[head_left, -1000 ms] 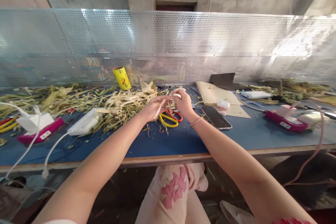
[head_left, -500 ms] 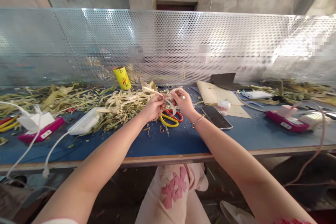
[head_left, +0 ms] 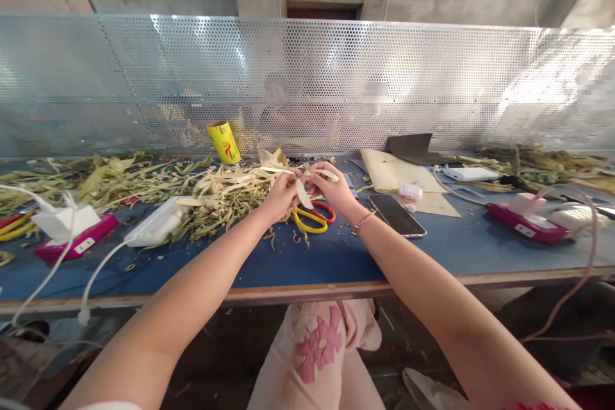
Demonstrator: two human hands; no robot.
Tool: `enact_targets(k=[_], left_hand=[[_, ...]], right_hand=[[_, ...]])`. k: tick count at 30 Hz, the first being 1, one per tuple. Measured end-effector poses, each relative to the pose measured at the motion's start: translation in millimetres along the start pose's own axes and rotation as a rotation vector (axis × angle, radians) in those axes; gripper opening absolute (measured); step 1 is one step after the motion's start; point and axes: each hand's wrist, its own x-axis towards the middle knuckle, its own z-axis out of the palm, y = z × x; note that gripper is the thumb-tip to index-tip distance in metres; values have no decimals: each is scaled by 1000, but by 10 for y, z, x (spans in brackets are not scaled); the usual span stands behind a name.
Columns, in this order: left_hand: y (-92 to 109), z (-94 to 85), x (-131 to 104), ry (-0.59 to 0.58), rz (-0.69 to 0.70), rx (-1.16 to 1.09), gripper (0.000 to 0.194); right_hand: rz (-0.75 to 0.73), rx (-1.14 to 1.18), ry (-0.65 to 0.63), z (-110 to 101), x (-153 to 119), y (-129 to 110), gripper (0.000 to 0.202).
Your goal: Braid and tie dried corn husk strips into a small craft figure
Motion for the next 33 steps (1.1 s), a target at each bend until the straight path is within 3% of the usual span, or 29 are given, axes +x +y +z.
enact_targets(k=[14,25,28,33], left_hand=[[51,6,-22,-1,-6,49,27],[95,81,-88,-92,-112,162,23],[112,84,-90,-64,-85,104,23],[143,31,-66,-121,-144,-145,19]], right_hand=[[-127,-186,98,-41,7,-17,25],[58,-268,150,-79,69,80,32],[99,-372,123,-102,80,123,36],[124,-428,103,-125,103,178,36]])
